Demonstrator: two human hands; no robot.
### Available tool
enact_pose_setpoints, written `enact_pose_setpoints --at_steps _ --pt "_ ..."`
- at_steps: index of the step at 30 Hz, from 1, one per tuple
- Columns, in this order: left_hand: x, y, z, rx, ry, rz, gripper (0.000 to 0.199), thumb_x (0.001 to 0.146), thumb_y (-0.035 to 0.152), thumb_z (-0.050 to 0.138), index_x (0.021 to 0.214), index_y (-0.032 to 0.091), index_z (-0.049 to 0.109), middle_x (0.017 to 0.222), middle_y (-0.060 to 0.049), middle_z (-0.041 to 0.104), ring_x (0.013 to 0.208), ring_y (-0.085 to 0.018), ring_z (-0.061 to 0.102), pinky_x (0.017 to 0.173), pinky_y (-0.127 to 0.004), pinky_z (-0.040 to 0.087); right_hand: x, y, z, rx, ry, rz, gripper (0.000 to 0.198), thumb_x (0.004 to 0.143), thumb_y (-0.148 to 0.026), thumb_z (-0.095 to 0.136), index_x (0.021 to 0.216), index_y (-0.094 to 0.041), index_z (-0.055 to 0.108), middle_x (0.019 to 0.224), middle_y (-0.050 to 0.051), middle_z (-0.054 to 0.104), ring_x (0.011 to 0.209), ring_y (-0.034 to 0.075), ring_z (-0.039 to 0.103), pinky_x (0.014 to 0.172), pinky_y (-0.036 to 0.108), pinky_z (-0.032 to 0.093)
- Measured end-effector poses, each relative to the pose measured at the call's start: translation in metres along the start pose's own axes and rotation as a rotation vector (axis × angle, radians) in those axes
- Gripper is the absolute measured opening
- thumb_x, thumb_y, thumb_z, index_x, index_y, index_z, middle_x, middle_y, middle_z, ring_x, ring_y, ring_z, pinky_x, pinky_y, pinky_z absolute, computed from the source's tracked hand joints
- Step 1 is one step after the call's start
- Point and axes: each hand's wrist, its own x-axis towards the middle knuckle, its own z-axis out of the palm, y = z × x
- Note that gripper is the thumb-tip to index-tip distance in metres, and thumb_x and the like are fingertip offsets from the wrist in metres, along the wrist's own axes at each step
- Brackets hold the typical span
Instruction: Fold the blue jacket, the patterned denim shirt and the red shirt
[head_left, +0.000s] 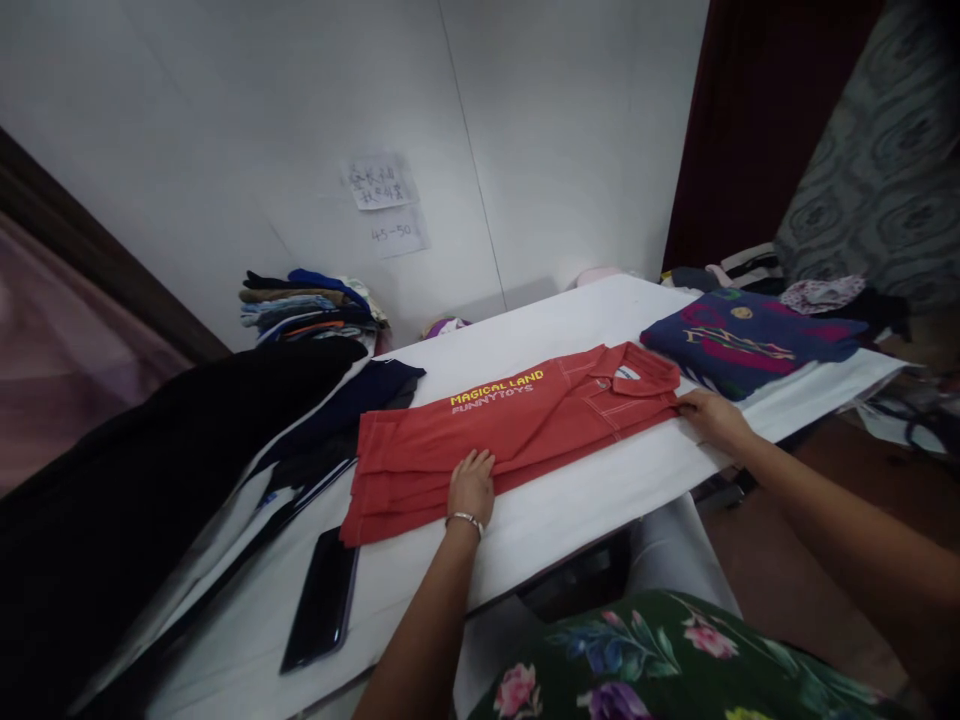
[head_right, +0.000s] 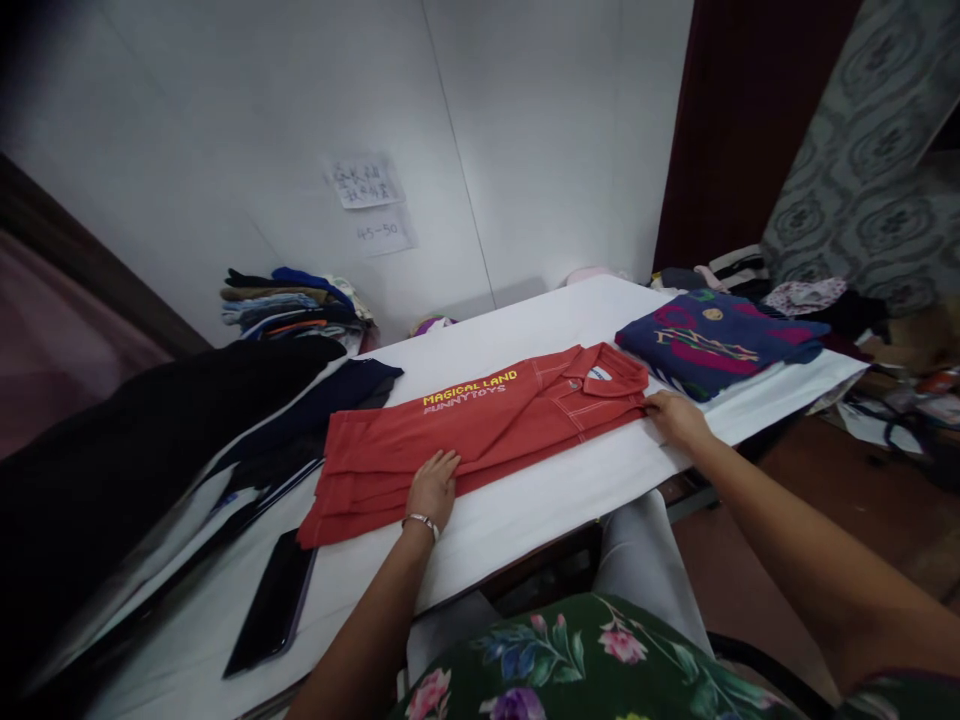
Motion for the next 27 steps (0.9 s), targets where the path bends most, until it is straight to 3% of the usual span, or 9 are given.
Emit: enact_pose_setpoints --at_steps 2,5,8,12,16,22,24,27 --pt "-0.001 0.002 0.000 -0.003 0.006 -0.005 0.047 0.085 0.007 0.047 0.128 0.020 0.061 0.141 -0.004 0.054 0.136 -0.021 0.042 0.116 -0.041 0.030 0.002 -0.020 -0.004 -0.021 0.047 -0.069 0.040 0.075 -0.022 0.047 0.105 -0.021 0.073 0.105 0.009 0.072 0.100 0.027 0.064 0.089 0.041 0.051" --pt "-0.003 0.003 0.001 -0.010 0.032 0.004 0.048 0.084 0.009 0.050 0.129 0.019 0.060 0.140 -0.005 0.054 0.136 -0.022 0.042 0.116 -0.041 0.030 0.002 -0.072 -0.003 0.059 0.094 -0.290 0.051 0.081 -0.022 0.045 0.130 -0.021 0.060 0.132 0.009 0.060 0.123 0.027 0.053 0.103 0.045 0.043" --pt "-0.004 0.003 0.001 -0.022 0.049 0.015 0.047 0.084 0.011 0.052 0.130 0.018 0.059 0.140 -0.005 0.055 0.136 -0.022 0.042 0.116 -0.041 0.030 0.000 -0.116 0.010 0.060 -0.064 -0.345 0.057 0.090 -0.040 0.043 0.143 -0.022 0.046 0.151 0.008 0.041 0.139 0.029 0.034 0.111 0.052 0.031" --pt "-0.006 0.001 0.001 -0.039 0.032 0.005 0.044 0.086 0.014 0.051 0.128 0.018 0.060 0.141 -0.005 0.054 0.137 -0.022 0.041 0.117 -0.042 0.028 -0.003 -0.124 0.029 -0.037 -0.301 -0.191 0.070 0.089 -0.060 0.040 0.147 -0.020 0.039 0.153 0.011 0.035 0.143 0.030 0.025 0.115 0.054 0.020" --pt "-0.007 0.001 0.000 -0.036 0.007 0.003 0.044 0.087 0.015 0.050 0.130 0.019 0.059 0.143 -0.004 0.052 0.138 -0.022 0.039 0.118 -0.042 0.026 0.001 -0.124 0.030 -0.034 -0.348 -0.135 0.073 0.091 -0.063 0.033 0.148 -0.019 0.038 0.155 0.012 0.030 0.145 0.029 0.020 0.116 0.054 0.017" --pt "-0.010 0.004 -0.001 -0.009 0.020 0.037 0.049 0.091 0.039 0.052 0.135 0.018 0.053 0.144 -0.007 0.050 0.138 -0.025 0.037 0.116 -0.045 0.026 0.025 -0.197 0.034 0.063 -0.243 -0.382 0.071 0.093 -0.064 0.030 0.151 -0.023 0.032 0.158 0.009 0.023 0.147 0.027 0.014 0.116 0.054 0.014" --pt "-0.011 0.005 -0.001 -0.004 0.022 0.041 0.052 0.092 0.046 0.050 0.136 0.018 0.052 0.145 -0.007 0.050 0.138 -0.025 0.037 0.116 -0.046 0.026 0.036 -0.218 0.043 0.066 -0.261 -0.444 0.070 0.093 -0.064 0.031 0.151 -0.024 0.032 0.159 0.009 0.023 0.147 0.028 0.015 0.116 0.054 0.014" --pt "-0.012 0.006 -0.003 -0.003 0.004 0.016 0.046 0.096 0.041 0.045 0.136 0.019 0.053 0.145 -0.005 0.050 0.138 -0.022 0.037 0.116 -0.045 0.025 0.048 -0.228 0.061 0.011 -0.334 -0.468 0.068 0.093 -0.062 0.033 0.150 -0.025 0.034 0.157 0.010 0.026 0.145 0.029 0.019 0.115 0.056 0.016"
